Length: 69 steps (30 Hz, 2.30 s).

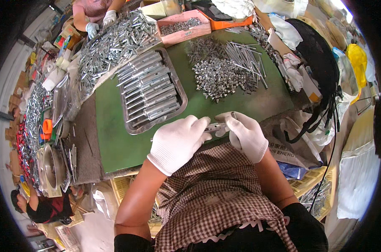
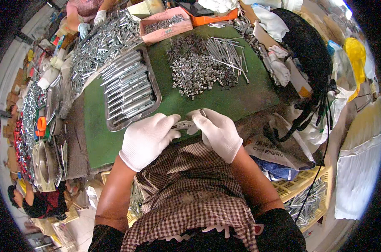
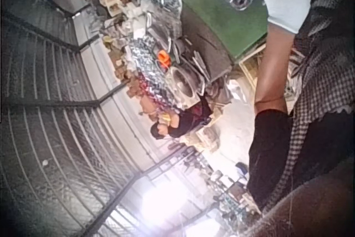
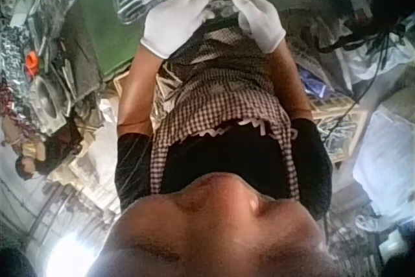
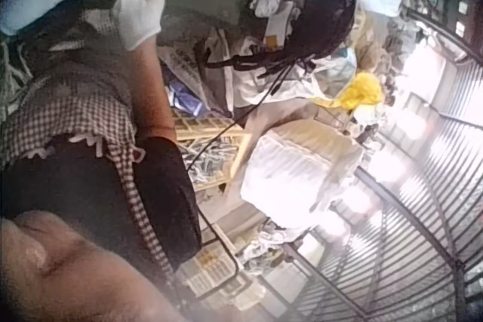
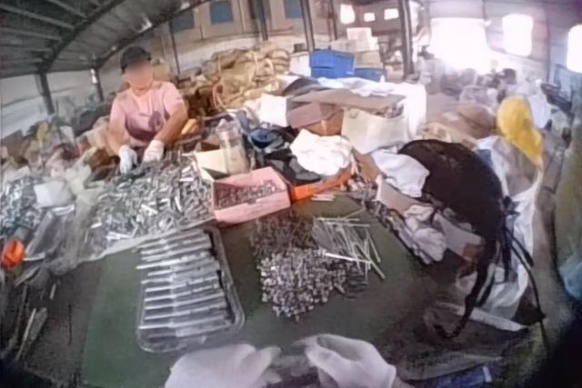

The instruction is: The person assembles metal components by picking up cylindrical metal sleeves from a tray and inserting small metal pins and parts into them by hand.

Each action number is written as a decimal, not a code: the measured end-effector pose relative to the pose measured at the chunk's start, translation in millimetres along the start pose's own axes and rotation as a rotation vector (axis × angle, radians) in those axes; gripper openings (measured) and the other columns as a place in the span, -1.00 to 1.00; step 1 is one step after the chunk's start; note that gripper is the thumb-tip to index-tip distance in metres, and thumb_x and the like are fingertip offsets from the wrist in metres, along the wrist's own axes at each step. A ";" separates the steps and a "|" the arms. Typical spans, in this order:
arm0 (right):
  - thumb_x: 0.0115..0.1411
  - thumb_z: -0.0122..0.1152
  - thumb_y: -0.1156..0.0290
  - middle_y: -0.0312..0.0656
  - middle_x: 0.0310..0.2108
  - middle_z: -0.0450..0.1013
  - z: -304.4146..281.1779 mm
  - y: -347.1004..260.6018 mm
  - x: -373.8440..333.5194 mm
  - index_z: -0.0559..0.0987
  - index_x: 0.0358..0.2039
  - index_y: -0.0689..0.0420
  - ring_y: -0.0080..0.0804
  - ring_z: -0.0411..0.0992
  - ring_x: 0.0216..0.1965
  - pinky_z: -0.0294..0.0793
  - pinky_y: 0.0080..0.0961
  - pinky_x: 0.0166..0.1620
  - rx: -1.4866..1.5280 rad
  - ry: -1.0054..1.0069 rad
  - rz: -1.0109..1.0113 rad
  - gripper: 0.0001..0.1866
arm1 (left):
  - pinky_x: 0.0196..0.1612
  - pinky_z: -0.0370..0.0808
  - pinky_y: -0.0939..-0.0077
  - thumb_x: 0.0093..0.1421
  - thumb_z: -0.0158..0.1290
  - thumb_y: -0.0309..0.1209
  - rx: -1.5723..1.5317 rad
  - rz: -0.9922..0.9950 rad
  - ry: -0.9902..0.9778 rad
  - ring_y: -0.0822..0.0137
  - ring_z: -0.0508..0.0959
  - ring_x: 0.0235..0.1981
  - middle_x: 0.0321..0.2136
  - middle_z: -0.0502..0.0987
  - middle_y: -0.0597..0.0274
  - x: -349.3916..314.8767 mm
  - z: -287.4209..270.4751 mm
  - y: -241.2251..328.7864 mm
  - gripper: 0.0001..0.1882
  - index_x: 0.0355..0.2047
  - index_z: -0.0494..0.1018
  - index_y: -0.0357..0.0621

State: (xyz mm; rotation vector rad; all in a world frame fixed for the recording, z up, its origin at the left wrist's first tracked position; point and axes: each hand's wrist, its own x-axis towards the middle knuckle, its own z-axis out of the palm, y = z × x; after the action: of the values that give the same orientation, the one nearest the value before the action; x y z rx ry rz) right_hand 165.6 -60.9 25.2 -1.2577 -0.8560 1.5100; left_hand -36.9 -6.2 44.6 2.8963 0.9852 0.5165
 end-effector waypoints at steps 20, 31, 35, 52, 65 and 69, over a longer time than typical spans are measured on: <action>0.07 0.30 0.27 -0.09 -0.36 0.50 -15.2 12.7 67.5 0.56 -0.32 0.08 -0.04 0.50 -0.31 0.47 -0.20 -0.28 -1.325 0.473 -0.531 -0.79 | -0.57 0.46 0.28 0.15 0.07 -0.32 0.037 -0.314 -0.076 0.14 0.50 -0.63 -0.50 0.41 0.20 0.5 28.0 27.3 -0.79 -0.17 0.51 0.22; 0.00 0.36 0.43 -0.09 -0.44 0.48 -14.9 7.5 28.2 0.55 -0.39 0.19 -0.09 0.48 -0.38 0.45 -0.32 -0.29 -1.077 -0.006 -0.589 -0.81 | -0.55 0.47 0.27 0.15 0.09 -0.31 -0.024 -0.310 -0.056 0.12 0.52 -0.61 -0.48 0.43 0.18 -0.5 26.7 23.6 -0.77 -0.15 0.53 0.15; 0.05 0.32 0.38 -0.11 -0.43 0.48 -13.3 5.5 29.0 0.56 -0.37 0.15 -0.10 0.48 -0.35 0.46 -0.28 -0.27 -1.071 0.028 -0.608 -0.83 | -0.54 0.47 0.26 0.15 0.10 -0.31 -0.046 -0.322 -0.043 0.12 0.53 -0.61 -0.48 0.43 0.16 -2.9 26.2 24.5 -0.77 -0.16 0.53 0.13; 0.13 0.18 0.35 -0.06 -0.39 0.46 -43.5 -12.9 63.0 0.50 -0.28 0.08 0.00 0.48 -0.32 0.46 -0.13 -0.25 -1.384 0.269 -0.577 -0.84 | -0.57 0.48 0.29 0.17 0.07 -0.30 -0.045 -0.360 -0.103 0.16 0.50 -0.65 -0.48 0.41 0.19 -2.0 26.0 27.5 -0.78 -0.16 0.51 0.21; 0.12 0.18 0.42 -0.03 -0.39 0.44 -47.0 -16.4 44.0 0.47 -0.31 0.12 0.04 0.44 -0.30 0.43 -0.10 -0.23 -1.332 0.036 -0.561 -0.86 | -0.62 0.46 0.30 0.16 0.08 -0.30 -0.014 -0.323 -0.059 0.17 0.50 -0.68 -0.52 0.38 0.20 -3.0 29.9 25.5 -0.82 -0.20 0.52 0.18; 0.12 0.18 0.42 -0.04 -0.40 0.44 -52.3 -10.0 48.3 0.47 -0.33 0.12 0.02 0.44 -0.29 0.43 -0.12 -0.24 -1.367 -0.045 -0.594 -0.88 | -0.62 0.47 0.29 0.17 0.08 -0.30 -0.039 -0.311 -0.034 0.16 0.50 -0.67 -0.52 0.38 0.20 -3.4 28.3 25.6 -0.82 -0.20 0.52 0.17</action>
State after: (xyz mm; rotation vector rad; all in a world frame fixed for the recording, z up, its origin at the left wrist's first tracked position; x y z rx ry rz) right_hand 218.2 -15.0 8.3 -1.5973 -2.2225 0.3311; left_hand -15.3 -26.7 20.5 2.6358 1.3686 0.4570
